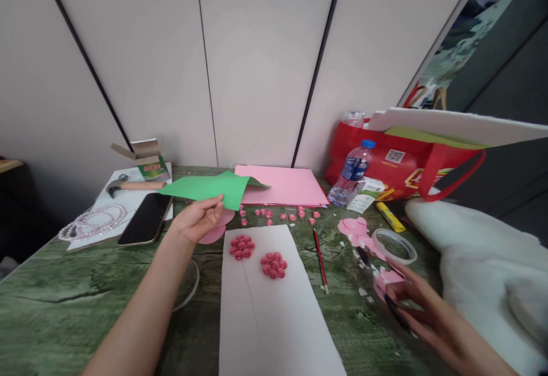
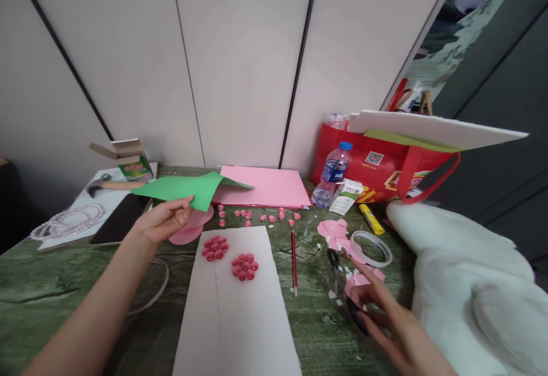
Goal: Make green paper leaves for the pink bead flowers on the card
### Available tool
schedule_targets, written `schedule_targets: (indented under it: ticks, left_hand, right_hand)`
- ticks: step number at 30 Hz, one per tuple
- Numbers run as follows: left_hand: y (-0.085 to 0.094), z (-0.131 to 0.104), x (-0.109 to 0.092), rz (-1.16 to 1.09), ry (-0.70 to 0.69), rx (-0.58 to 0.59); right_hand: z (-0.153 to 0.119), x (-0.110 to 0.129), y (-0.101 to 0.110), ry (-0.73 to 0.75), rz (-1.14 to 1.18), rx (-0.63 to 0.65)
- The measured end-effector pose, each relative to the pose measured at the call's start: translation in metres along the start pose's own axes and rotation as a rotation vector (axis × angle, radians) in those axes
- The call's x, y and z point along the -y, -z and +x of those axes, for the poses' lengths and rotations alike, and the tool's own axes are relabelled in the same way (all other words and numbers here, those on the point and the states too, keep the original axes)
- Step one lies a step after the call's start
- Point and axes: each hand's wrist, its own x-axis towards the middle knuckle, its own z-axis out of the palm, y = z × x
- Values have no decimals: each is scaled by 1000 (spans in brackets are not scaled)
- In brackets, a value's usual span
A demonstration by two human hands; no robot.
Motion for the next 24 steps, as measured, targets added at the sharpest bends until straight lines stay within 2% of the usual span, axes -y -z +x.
schedule_targets:
  ticks: [1,2,4,6,10,12,16,21,24]
  left_hand:
    - [-1,0,1,0,-14,-1]
    - [-2,0,2,3,-24,-1]
    - [-4,-2,3,20,-32,7]
    - [-6,-6,3,41,-43,21]
    - [-12,-16,2,91,-89,50]
    - [-14,-21,1,132,-125,60]
    - [-14,-27,0,191,-268,75]
    - [-15,-32,-1,186,-468,119]
    - [-19,-35,0,166,-556,144]
  right_hand:
    - [3,9,4,-1,78,21]
    - [6,19,7,-37,269,42]
    - [16,39,9,-139,627,19]
    - [28,59,7,-180,892,-35]
    - [52,92,0,-180,1283,-28]
    - [63,107,-3,-172,1425,2]
    - [81,133,-13,-157,1559,237]
    - [95,153,-31,-77,1668,479]
    - [103,164,-36,-64,1756,513]
